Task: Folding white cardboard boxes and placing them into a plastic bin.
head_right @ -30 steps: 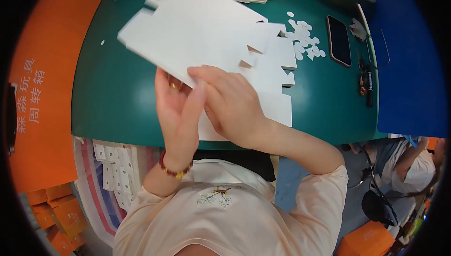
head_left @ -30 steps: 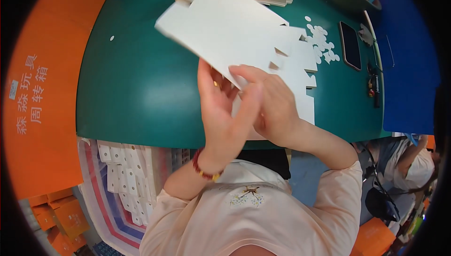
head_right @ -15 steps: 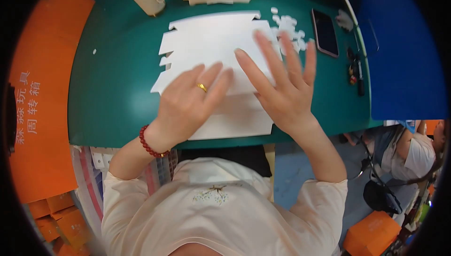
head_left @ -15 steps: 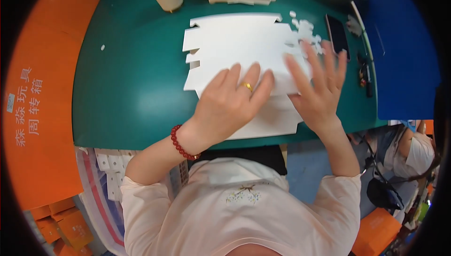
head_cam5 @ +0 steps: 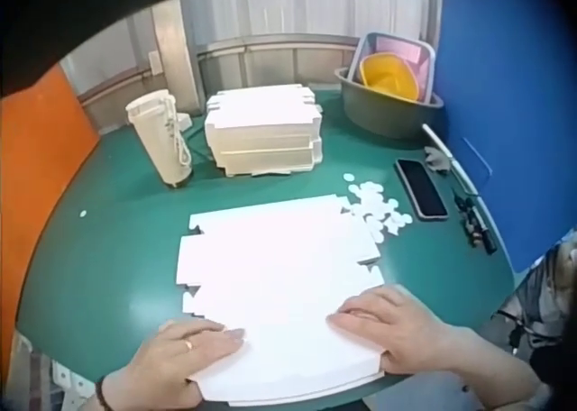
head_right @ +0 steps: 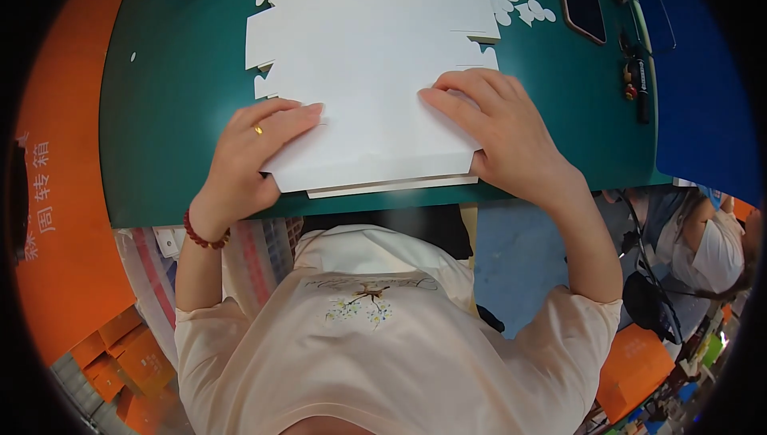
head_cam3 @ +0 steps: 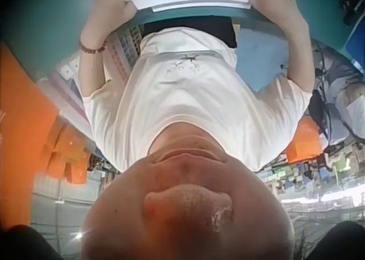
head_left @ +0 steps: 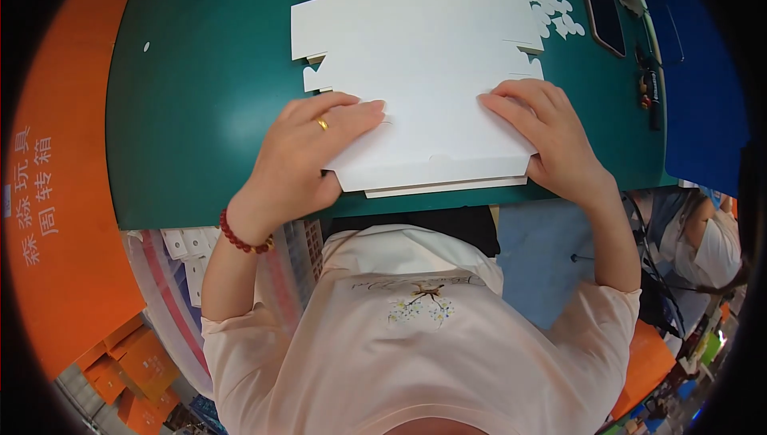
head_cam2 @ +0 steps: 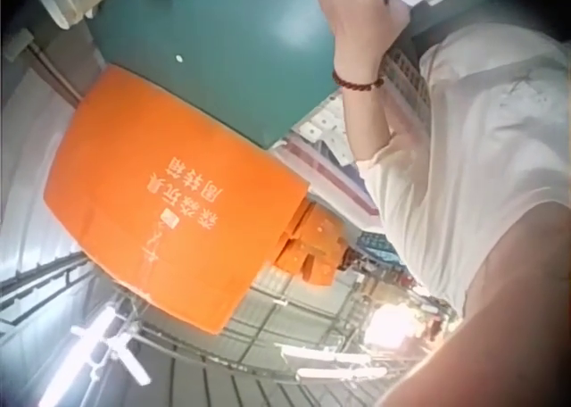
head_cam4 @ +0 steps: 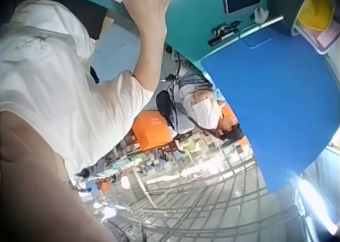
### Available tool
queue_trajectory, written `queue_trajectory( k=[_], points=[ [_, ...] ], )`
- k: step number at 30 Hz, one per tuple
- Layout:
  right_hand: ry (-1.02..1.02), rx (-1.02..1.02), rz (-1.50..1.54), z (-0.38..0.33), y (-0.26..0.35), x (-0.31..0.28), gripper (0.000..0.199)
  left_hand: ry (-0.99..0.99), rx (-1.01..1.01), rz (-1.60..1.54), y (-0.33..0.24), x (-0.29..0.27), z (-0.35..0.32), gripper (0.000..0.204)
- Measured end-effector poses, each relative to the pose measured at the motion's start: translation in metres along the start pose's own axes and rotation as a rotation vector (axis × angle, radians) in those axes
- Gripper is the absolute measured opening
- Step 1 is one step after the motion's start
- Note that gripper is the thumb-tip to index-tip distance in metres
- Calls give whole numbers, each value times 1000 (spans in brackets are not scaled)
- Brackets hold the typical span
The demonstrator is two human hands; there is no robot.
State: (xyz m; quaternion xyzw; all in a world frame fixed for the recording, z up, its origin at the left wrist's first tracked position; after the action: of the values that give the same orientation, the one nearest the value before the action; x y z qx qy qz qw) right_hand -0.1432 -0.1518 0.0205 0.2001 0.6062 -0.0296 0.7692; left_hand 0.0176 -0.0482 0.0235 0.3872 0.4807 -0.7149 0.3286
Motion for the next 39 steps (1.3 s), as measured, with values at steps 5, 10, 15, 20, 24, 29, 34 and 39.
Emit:
queue_trajectory(
  k=[5, 10, 15, 20, 24, 29, 34, 39],
  points=[
    [16, -51, 62, 7, -11, -5, 60, -21, -72, -258, 20, 0, 4, 55],
    [-33, 526, 557, 23, -66, 4, 54, -172, -532, -583, 75, -9, 15, 46],
    [-116, 584, 37, 28, -79, 2, 69, -389, -367, -49, 54, -22, 34, 54],
    [-257, 223, -302, 41, -55, -1, 66, 139, -52, 13, -30, 54, 39, 74],
    [-192, 140, -442, 54, -47, -4, 64, 191, -99, -1, -31, 57, 41, 86],
    [35, 144, -31, 108, -47, 7, 40, 184, -46, -2, -32, 52, 42, 82],
    [199, 18, 118, 132, -29, -21, 28, -253, -66, -86, -35, 15, 31, 86],
    [-494, 427, 982, 91, -28, -71, 39, -752, -47, 95, -45, -43, 38, 96]
  ],
)
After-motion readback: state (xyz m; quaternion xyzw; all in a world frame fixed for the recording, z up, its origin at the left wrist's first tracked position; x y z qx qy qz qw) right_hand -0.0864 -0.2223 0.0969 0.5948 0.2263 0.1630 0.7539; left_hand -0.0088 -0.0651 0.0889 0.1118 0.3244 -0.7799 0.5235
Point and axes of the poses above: each hand's wrist, its own z-axis towards the middle knuckle, its own x-axis out of the palm, y = z × x, the point moved 9 cm from there along z, towards the middle knuckle, and after that the axes turned 5 degrees about -z, right-handed, at the moved point
